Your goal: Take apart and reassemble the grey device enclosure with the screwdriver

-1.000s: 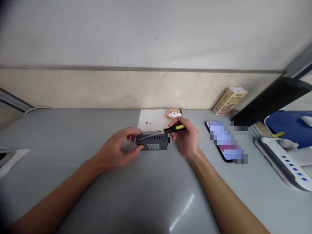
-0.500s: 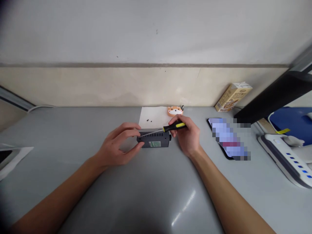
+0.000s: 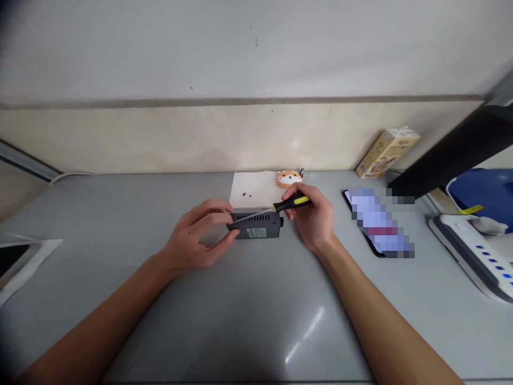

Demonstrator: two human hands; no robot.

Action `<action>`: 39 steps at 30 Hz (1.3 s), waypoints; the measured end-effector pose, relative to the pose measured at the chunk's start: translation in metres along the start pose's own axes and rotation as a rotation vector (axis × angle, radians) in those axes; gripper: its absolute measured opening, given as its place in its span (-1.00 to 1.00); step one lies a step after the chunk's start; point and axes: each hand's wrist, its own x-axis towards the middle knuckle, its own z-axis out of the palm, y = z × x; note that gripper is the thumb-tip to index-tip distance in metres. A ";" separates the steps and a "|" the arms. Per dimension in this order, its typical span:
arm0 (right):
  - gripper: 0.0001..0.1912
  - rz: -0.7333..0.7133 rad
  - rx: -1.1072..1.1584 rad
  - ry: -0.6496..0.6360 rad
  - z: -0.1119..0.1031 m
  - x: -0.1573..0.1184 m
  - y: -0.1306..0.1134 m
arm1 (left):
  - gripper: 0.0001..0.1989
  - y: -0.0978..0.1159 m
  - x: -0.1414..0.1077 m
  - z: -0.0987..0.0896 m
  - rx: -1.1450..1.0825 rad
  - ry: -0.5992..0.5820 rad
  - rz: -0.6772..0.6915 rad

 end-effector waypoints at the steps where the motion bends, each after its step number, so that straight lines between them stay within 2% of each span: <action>1: -0.66 -0.014 -0.009 0.018 -0.001 0.001 0.000 | -0.79 0.000 0.000 0.000 0.008 -0.002 0.006; 4: -0.68 -0.025 -0.097 0.103 -0.003 0.004 0.002 | -0.80 -0.001 -0.002 0.000 0.045 -0.002 0.031; 8: -0.60 0.080 -0.368 0.181 -0.002 0.005 0.005 | -0.81 -0.002 -0.003 0.000 0.068 -0.018 0.034; 10: -0.58 0.100 -0.430 0.211 0.000 0.004 0.006 | -0.83 -0.002 -0.002 0.000 0.059 -0.021 0.032; 14: -0.57 0.098 -0.457 0.191 0.002 0.002 0.007 | -0.89 -0.001 -0.001 0.000 0.039 -0.019 0.047; 20: -0.62 0.153 -0.283 0.121 -0.005 0.006 0.008 | -0.91 -0.001 0.002 -0.002 0.005 -0.011 0.044; 24: -0.74 0.090 -0.030 0.122 -0.011 0.011 0.001 | -0.91 0.005 0.007 -0.004 -0.056 0.034 -0.031; 27: -0.79 0.053 0.123 0.201 -0.016 0.014 -0.006 | -0.90 0.012 0.015 -0.005 -0.034 0.050 -0.052; 29: -0.82 0.051 0.191 0.279 -0.021 0.016 -0.010 | -0.92 0.016 0.023 -0.002 -0.006 0.006 -0.030; 33: -0.82 0.083 0.232 0.348 -0.029 0.019 -0.018 | -0.90 0.020 0.038 0.011 0.028 -0.102 0.063; 36: -0.78 0.099 0.234 0.350 -0.032 0.020 -0.020 | -0.91 0.019 0.043 0.022 0.053 -0.104 0.114; 39: -0.77 0.087 0.211 0.333 -0.034 0.020 -0.019 | -0.91 0.019 0.042 0.029 0.064 -0.072 0.104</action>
